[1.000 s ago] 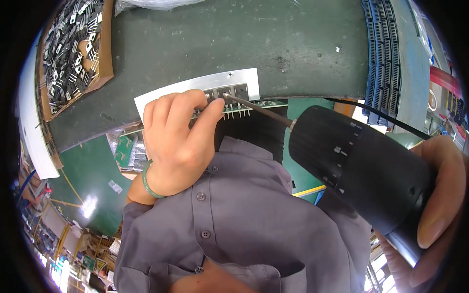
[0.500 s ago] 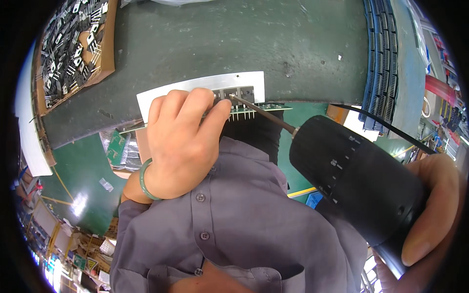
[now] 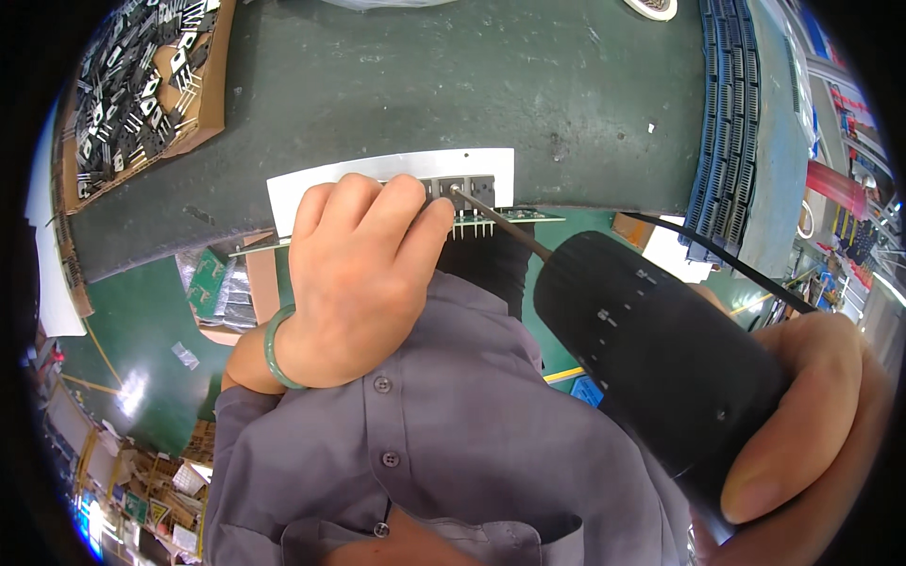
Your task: Assembling electronic components and a heatsink onto a printed circuit board using screws and an electric screwdriver.
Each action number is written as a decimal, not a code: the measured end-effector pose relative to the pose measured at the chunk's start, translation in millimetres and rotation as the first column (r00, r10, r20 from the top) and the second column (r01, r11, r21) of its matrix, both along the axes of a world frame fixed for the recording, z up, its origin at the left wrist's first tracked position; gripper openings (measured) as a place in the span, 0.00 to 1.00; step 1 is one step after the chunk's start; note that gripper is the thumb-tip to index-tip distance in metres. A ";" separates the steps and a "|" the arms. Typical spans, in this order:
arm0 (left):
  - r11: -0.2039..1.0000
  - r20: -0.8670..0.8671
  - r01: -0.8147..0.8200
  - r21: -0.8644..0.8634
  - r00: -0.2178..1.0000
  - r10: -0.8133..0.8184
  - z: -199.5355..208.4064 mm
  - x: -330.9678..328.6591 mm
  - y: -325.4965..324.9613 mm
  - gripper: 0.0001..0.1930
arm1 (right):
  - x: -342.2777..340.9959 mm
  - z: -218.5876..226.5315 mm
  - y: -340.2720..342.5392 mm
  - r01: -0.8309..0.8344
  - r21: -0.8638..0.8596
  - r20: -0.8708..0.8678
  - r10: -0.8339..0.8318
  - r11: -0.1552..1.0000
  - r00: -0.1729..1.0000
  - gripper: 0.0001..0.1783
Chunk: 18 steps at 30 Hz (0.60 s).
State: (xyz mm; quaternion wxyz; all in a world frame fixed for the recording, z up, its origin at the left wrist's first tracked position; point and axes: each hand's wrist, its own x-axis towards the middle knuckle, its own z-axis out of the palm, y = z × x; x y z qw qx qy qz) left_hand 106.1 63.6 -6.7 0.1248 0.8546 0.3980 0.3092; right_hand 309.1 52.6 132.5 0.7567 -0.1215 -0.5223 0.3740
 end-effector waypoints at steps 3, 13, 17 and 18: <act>0.999 0.066 -0.030 0.023 0.997 0.029 0.1 1.6 -0.3 0.05 | 15.6 2.2 5.5 0.043 -0.046 0.012 -0.043 0.998 0.999 0.11; 0.998 0.065 -0.053 0.022 0.997 0.051 0.1 3.4 1.8 0.05 | 2.6 7.4 3.8 0.189 -0.187 0.040 -0.184 0.964 0.982 0.15; 0.999 -0.073 -0.008 -0.040 0.997 0.005 4.5 -8.6 1.8 0.13 | 2.1 8.5 10.2 0.234 -0.201 0.041 -0.230 0.951 0.972 0.17; 0.999 -0.078 -0.024 -0.035 0.997 0.022 5.4 -10.7 -0.5 0.13 | 40.2 38.1 -28.4 0.229 -0.198 0.027 -0.228 0.953 0.973 0.17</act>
